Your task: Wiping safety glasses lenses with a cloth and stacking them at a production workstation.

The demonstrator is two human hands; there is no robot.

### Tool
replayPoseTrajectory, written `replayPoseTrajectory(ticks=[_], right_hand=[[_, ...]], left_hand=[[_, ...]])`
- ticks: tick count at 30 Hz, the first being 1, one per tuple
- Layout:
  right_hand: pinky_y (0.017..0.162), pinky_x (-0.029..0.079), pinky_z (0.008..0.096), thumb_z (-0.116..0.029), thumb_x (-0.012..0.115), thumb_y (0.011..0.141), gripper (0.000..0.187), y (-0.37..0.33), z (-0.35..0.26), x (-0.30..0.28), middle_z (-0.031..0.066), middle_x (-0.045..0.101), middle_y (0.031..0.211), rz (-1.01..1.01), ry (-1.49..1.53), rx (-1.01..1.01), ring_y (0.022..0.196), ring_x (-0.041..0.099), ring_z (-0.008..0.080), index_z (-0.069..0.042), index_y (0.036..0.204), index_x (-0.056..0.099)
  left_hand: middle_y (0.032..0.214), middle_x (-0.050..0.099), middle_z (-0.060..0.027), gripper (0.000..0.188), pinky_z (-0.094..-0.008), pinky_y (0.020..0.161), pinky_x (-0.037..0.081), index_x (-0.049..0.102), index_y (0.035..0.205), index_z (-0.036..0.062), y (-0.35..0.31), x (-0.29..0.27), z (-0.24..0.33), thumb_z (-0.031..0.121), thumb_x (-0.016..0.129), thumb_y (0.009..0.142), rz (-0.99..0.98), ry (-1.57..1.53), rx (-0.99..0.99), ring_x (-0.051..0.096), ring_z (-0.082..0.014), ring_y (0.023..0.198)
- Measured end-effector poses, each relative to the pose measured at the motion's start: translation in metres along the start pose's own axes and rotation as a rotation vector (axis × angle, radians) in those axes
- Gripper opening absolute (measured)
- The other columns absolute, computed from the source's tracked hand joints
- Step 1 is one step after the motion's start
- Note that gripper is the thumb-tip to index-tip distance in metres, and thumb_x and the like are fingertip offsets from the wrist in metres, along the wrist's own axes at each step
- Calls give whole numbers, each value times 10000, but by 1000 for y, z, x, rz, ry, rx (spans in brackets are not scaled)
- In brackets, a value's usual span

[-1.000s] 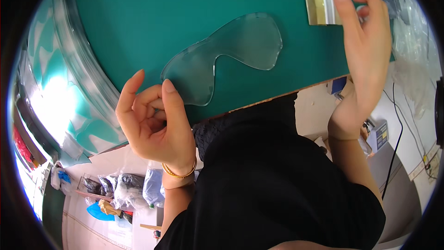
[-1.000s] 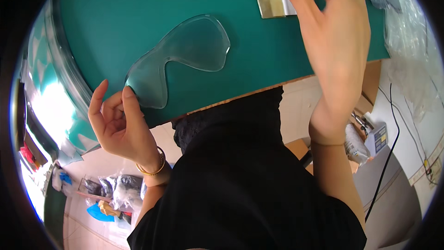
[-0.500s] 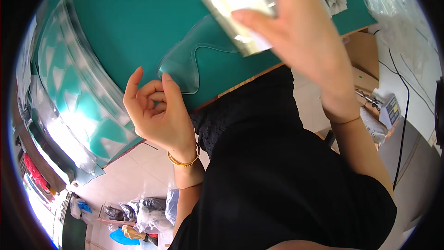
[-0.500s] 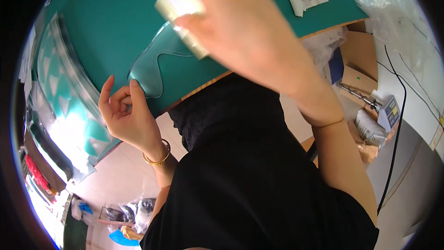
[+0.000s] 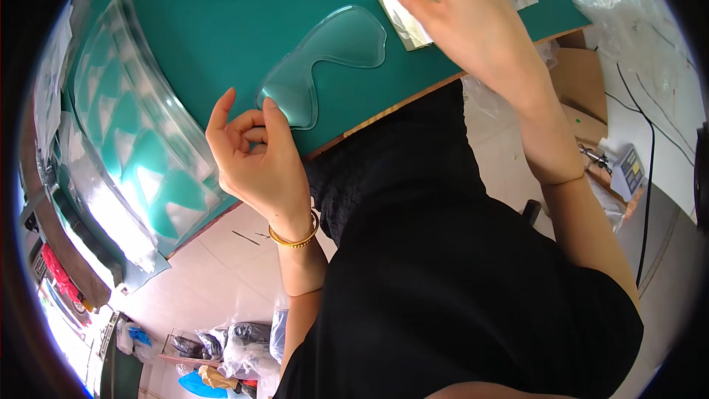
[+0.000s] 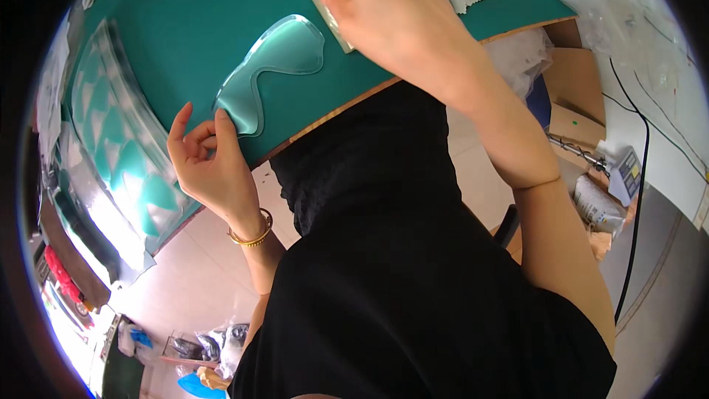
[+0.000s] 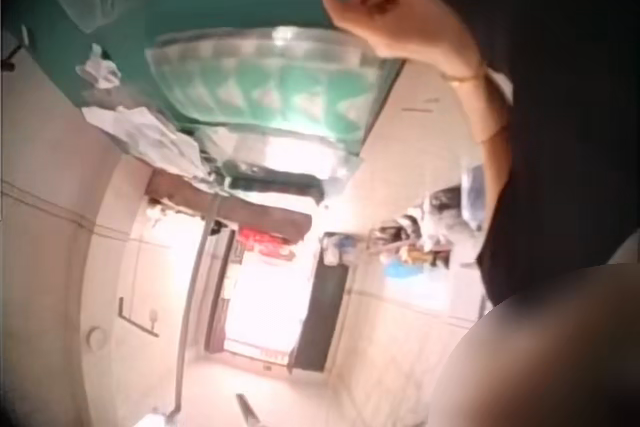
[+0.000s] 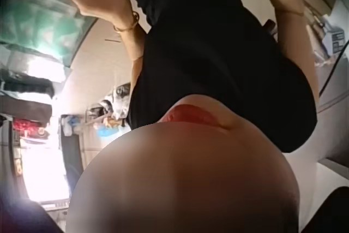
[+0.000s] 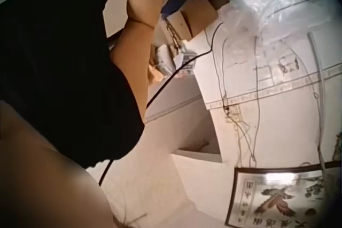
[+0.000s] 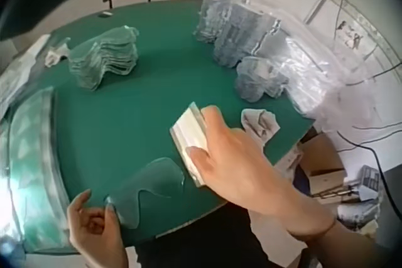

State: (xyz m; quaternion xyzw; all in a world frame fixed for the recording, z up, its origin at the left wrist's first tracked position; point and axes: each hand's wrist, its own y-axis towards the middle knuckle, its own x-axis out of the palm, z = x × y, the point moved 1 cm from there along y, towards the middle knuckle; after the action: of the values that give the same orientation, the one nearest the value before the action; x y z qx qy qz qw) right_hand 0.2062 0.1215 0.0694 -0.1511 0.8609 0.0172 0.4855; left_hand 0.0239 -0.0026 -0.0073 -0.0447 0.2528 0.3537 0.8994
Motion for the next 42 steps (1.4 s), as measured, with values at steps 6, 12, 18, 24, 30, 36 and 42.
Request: replayPoseTrajectory(ticks=[6,12,18,24,30,36,42], right_hand=[[661,481,458,-211,619,936,391,-2,7,7,344,592,873,-155,344,-31,815,622,490,24,1129,373],[585,521,445,-123,662,851,394,8,9,40,241,645,687,-168,261,-287,676,665,411,83,1095,431],[608,537,440,-153,669,847,388,19,21,45,252,655,720,-9,310,-417,684,673,406,83,1076,463],[611,465,532,-141,620,914,346,27,10,33,345,582,779,-273,341,-258,733,584,528,28,1039,346],[620,547,427,-156,674,845,341,23,-7,58,268,661,752,-244,283,-338,684,682,390,89,1014,508],[625,515,479,-138,639,875,318,31,-17,51,314,624,775,-293,340,-316,714,638,455,62,1022,439],[619,475,546,-115,631,880,339,39,-14,47,359,585,762,-276,353,-356,743,590,530,49,1008,363]], left_hand=[[715,648,-21,356,-173,581,396,584,1176,-23,1,-1,-2,7,707,844,-26,-17,-32,506,-32,555],[739,639,-29,368,-161,575,384,574,1196,-26,3,0,-1,-6,703,852,-35,-27,-28,502,-27,574],[743,628,-30,370,-154,571,378,568,1198,-38,4,2,1,-17,701,854,-37,-57,-64,488,-26,573],[744,629,-32,372,-153,548,373,566,1199,-42,3,1,1,-24,702,853,-21,-81,-86,490,-26,577],[763,638,-45,381,-149,551,387,563,1206,-44,2,1,-1,-27,702,852,-28,-59,-81,510,-28,590],[773,641,-49,390,-144,577,403,557,1213,-44,2,0,-2,-20,707,854,-37,-72,-70,526,-36,605],[781,644,-51,398,-140,571,410,555,1218,-42,3,0,-2,-25,709,852,-58,-113,-97,538,-36,618]])
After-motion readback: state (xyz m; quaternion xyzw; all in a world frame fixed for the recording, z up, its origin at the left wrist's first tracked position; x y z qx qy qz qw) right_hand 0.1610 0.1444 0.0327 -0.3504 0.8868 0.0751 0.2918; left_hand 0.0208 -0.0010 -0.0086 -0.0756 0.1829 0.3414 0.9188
